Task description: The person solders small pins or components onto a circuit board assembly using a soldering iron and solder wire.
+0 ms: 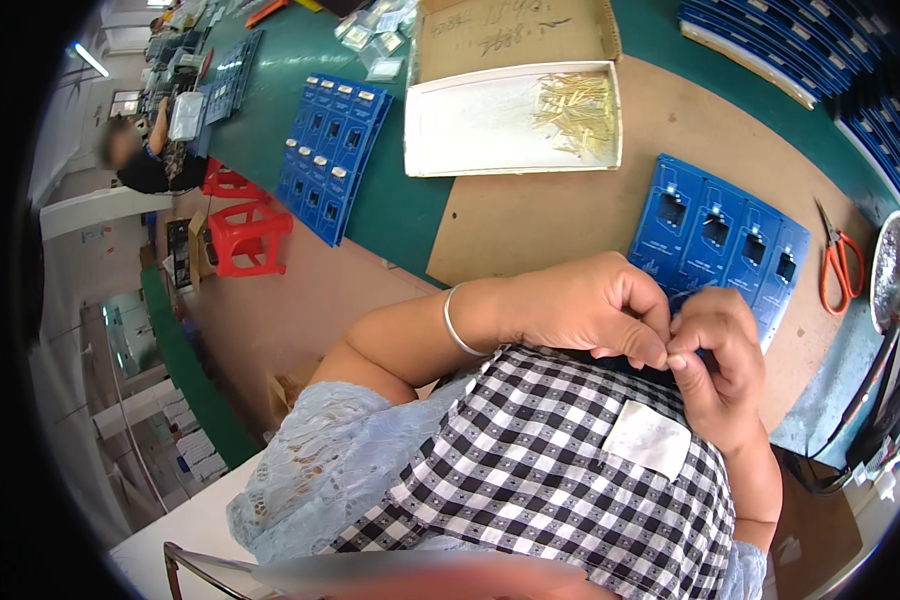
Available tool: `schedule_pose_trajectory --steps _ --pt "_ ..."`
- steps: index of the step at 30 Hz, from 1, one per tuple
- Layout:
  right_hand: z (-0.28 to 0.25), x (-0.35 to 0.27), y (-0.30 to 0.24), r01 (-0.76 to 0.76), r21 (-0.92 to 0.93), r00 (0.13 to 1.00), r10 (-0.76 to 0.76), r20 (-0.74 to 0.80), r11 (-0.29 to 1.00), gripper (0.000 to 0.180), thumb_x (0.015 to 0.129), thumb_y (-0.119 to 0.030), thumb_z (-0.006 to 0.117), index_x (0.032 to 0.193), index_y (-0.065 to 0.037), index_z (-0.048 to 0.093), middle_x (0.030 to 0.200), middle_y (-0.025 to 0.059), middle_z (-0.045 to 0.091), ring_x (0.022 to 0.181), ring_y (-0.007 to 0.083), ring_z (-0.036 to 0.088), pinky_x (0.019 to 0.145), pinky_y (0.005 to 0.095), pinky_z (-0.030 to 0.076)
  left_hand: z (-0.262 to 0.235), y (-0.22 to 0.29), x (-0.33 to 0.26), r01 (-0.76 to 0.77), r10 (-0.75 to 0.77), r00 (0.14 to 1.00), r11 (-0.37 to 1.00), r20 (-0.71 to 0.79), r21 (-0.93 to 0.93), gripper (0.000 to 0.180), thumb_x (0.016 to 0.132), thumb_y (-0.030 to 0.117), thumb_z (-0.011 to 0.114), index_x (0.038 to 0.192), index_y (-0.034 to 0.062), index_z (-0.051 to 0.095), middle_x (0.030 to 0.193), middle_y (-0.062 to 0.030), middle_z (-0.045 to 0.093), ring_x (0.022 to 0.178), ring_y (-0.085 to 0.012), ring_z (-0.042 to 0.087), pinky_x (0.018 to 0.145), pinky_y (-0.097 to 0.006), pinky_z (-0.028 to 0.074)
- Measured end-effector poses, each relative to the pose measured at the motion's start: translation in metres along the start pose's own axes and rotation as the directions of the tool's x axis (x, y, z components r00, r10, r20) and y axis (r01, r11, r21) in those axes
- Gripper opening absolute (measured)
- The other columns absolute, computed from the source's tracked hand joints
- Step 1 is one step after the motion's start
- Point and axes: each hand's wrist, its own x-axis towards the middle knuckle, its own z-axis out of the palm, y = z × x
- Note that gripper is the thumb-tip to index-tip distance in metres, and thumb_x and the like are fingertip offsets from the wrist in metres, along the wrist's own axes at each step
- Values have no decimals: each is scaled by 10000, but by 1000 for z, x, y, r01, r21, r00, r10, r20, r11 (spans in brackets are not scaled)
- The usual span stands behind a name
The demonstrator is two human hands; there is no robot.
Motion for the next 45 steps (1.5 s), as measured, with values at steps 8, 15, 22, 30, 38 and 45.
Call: schedule_pose_trajectory --steps 8,15,22,30,38,45 --pt "-8 3 -1 -31 95 1000 31 6 995 121 845 -16 654 949 -35 596 968 105 577 912 258 580 805 360 473 2 9 1 31 -26 997 998 -71 58 205 871 207 709 816 13 679 675 -10 614 529 -43 502 459 -205 374" --pt "-11 -4 4 -15 126 1000 14 5 992 133 827 12 677 945 -21 626 953 90 583 893 233 589 780 317 484 3 11 6 53 -43 994 993 -99 105 182 838 180 747 822 10 682 676 2 610 530 -39 497 469 -193 380" --pt "-1 -10 13 -186 821 928 370 -33 540 87 992 -135 505 997 -48 501 979 62 562 787 103 536 732 245 451 7 9 7 11 -2 984 999 -176 47 139 877 123 691 904 -13 678 730 -31 623 567 -49 513 507 -186 412" --pt "-36 -3 16 -392 269 828 465 -315 880 55 924 -78 573 948 -29 570 1011 80 609 796 161 579 774 275 467 1 20 -5 -128 118 952 992 -283 -19 95 903 27 617 974 -28 647 871 -88 641 594 -66 520 544 -181 435" --pt "-51 14 37 -237 -573 955 80 -286 784 82 782 -57 653 850 -71 609 1144 76 565 1046 289 472 925 387 370 -3 25 2 -289 298 885 954 -359 79 104 915 20 601 994 -16 659 930 -62 626 675 -71 559 616 -191 460" --pt "-52 10 38 -242 -505 951 98 -294 829 93 770 -28 646 839 -62 595 1153 85 559 1077 297 458 953 397 369 -4 17 14 -197 309 899 919 -312 343 117 905 7 603 995 -16 673 893 -53 606 645 -70 564 580 -188 456"
